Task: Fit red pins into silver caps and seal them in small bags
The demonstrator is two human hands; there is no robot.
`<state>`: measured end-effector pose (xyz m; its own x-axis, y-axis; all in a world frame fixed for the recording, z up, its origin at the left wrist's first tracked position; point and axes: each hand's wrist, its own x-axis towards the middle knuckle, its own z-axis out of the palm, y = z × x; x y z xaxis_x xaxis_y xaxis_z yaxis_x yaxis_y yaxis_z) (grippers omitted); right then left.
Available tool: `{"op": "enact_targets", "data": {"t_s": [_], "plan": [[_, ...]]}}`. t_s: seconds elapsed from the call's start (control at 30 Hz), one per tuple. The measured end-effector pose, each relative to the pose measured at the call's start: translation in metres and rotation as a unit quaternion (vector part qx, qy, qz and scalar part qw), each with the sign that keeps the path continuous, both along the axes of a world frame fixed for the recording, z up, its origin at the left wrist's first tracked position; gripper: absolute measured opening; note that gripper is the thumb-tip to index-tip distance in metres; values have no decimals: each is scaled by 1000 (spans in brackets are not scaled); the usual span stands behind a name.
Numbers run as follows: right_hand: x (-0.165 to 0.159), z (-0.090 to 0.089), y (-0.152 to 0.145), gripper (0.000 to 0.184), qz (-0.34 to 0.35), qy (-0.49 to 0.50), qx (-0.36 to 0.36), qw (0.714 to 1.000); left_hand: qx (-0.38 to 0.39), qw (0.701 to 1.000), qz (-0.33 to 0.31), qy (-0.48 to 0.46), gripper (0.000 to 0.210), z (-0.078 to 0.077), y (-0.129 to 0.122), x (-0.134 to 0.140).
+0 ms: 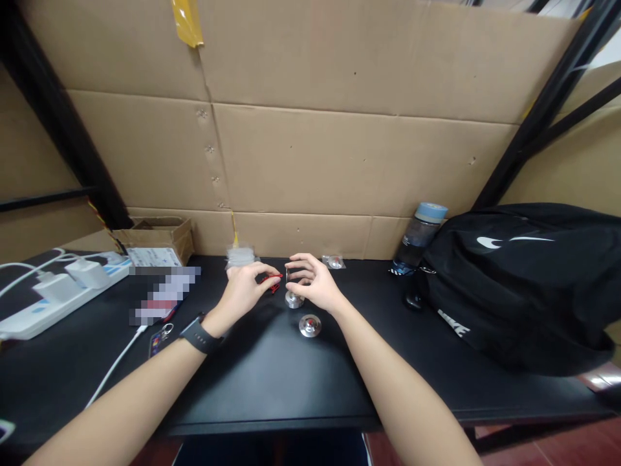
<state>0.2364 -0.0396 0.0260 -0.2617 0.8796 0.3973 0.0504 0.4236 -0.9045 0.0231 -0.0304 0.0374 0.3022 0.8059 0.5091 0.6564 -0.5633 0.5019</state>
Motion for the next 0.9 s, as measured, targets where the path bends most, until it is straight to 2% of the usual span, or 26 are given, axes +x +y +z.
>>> {"op": "enact_targets", "data": {"t_s": [0.33,0.53,0.9], "plan": [[-13,1,-7,59,10,61,-9,998,94,995,18,-3,17,3,-7,2],[-18,3,-10,54,-9,57,10,998,115,993,8,6,18,3,-8,3],[-20,0,-9,47,2,67,7,998,169,985,11,-8,11,2,-8,3]]}}
